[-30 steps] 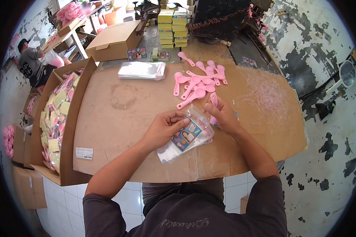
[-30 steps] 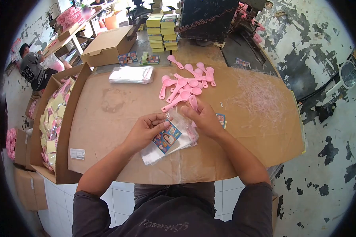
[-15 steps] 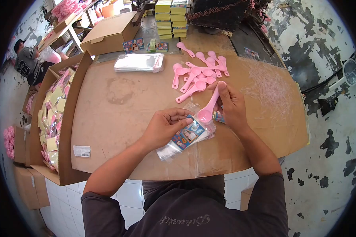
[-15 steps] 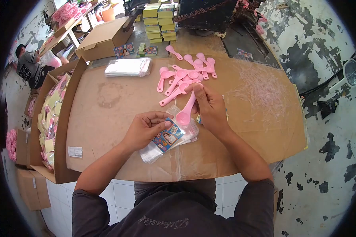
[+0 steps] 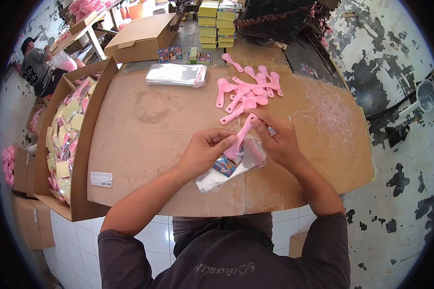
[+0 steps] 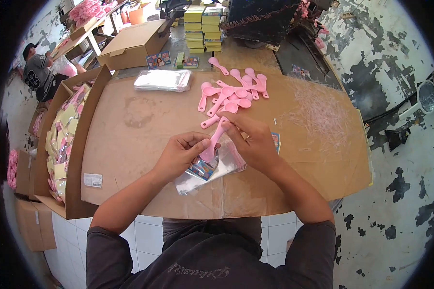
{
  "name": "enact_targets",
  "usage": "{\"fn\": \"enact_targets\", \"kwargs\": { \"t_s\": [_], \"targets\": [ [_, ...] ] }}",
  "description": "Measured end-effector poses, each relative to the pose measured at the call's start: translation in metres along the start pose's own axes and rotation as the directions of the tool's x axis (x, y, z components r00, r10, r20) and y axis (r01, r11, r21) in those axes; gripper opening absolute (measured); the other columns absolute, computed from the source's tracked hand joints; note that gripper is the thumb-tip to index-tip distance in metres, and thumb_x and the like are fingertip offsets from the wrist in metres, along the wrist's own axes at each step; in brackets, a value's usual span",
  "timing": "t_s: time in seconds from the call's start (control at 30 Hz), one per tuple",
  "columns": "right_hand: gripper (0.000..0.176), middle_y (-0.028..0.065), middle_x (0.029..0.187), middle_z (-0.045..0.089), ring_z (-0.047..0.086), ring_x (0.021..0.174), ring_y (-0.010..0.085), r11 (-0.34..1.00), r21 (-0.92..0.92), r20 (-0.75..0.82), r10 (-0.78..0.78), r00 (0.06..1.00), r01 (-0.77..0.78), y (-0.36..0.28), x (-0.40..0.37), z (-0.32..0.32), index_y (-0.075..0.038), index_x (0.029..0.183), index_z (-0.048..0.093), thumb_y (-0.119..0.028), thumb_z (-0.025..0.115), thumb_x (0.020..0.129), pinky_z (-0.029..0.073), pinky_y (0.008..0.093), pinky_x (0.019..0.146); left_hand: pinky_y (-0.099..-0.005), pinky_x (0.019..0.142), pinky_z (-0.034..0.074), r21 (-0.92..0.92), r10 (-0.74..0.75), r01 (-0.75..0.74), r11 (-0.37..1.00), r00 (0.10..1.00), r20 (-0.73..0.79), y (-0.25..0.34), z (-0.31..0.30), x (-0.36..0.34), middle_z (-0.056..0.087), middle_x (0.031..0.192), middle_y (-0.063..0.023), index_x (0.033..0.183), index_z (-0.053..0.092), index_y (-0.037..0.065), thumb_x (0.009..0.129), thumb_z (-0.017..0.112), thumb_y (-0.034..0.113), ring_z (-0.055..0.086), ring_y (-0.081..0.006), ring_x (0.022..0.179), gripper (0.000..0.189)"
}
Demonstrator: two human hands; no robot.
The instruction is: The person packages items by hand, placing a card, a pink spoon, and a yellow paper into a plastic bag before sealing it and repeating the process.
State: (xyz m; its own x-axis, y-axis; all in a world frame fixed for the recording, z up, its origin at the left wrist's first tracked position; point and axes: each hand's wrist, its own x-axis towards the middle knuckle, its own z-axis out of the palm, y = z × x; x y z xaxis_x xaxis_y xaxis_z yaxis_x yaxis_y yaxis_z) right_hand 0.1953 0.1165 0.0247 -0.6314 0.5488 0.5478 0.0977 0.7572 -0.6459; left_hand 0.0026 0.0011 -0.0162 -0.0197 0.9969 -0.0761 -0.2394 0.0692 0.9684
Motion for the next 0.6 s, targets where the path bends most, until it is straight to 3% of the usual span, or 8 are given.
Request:
{"fn": "enact_targets", "kwargs": {
  "t_s": [0.1,0.2,0.3,0.4,0.5,0.6],
  "targets": [
    [0.025,0.0122,0.100,0.076,0.068,0.078,0.0125,0.997,0.039,0.090,0.056,0.994,-0.060,-0.009,0.004,-0.012,-0.001,0.121,0.072,-0.012,0.069,0.099,0.054,0.0282,0.066,-0.0246,0.074,0.055,-0.081,-0.018,0.019,0.997,1.000,0.015,-0.006,0.001,0.001,0.075,0.100,-0.0068,0.121,0.070,-0.004,0.104,0.067,0.019,0.067,-0.0073,0.086,0.029],
    [0.024,0.0123,0.098,0.076,0.068,0.078,0.0128,0.998,-0.004,0.062,0.056,0.996,-0.056,-0.010,0.001,-0.017,-0.001,0.120,0.073,-0.011,0.071,0.097,0.054,0.0284,0.067,-0.0226,0.068,0.052,-0.056,0.074,-0.075,0.996,0.997,-0.027,-0.002,0.005,-0.002,0.076,0.099,-0.0049,0.114,0.072,-0.001,0.105,0.064,0.019,0.065,-0.0048,0.080,0.023],
    [0.024,0.0075,0.090,0.076,0.068,0.077,0.0128,0.990,0.046,0.003,0.137,0.991,-0.137,-0.015,-0.003,-0.015,-0.003,0.120,0.074,-0.009,0.069,0.098,0.054,0.0285,0.067,-0.0211,0.066,0.050,0.230,0.203,-0.175,0.957,0.973,-0.105,0.009,0.011,-0.008,0.075,0.095,-0.0030,0.113,0.071,0.000,0.106,0.064,0.019,0.063,-0.0038,0.077,0.022],
    [0.025,0.0082,0.096,0.075,0.070,0.080,0.0177,0.997,-0.059,0.159,-0.046,0.986,0.056,-0.029,-0.005,-0.014,-0.003,0.120,0.074,-0.005,0.070,0.095,0.055,0.0305,0.070,-0.0192,0.062,0.047,0.159,0.319,-0.303,0.940,0.943,-0.088,-0.002,0.009,-0.006,0.073,0.090,-0.0014,0.111,0.067,0.002,0.106,0.062,0.019,0.061,-0.0030,0.073,0.018],
    [0.023,0.0129,0.115,0.070,0.069,0.104,0.0273,0.992,-0.077,0.291,-0.077,0.953,0.104,-0.044,-0.004,-0.019,-0.005,0.117,0.072,-0.005,0.070,0.095,0.056,0.0385,0.086,-0.0183,0.060,0.045,0.074,0.254,-0.250,0.965,0.966,-0.043,0.011,0.009,-0.013,0.071,0.087,-0.0022,0.112,0.062,0.004,0.107,0.060,0.019,0.062,-0.0035,0.074,0.016],
    [0.022,0.0131,0.124,0.065,0.063,0.117,0.0294,0.992,0.091,0.128,-0.098,0.987,0.086,-0.047,0.009,-0.020,-0.006,0.114,0.072,-0.004,0.070,0.093,0.053,0.0414,0.095,-0.0189,0.058,0.044,0.020,0.153,-0.154,0.988,0.987,0.044,0.014,0.005,-0.012,0.071,0.086,-0.0038,0.116,0.060,0.005,0.109,0.057,0.022,0.064,-0.0052,0.077,0.018]
  ]
}}
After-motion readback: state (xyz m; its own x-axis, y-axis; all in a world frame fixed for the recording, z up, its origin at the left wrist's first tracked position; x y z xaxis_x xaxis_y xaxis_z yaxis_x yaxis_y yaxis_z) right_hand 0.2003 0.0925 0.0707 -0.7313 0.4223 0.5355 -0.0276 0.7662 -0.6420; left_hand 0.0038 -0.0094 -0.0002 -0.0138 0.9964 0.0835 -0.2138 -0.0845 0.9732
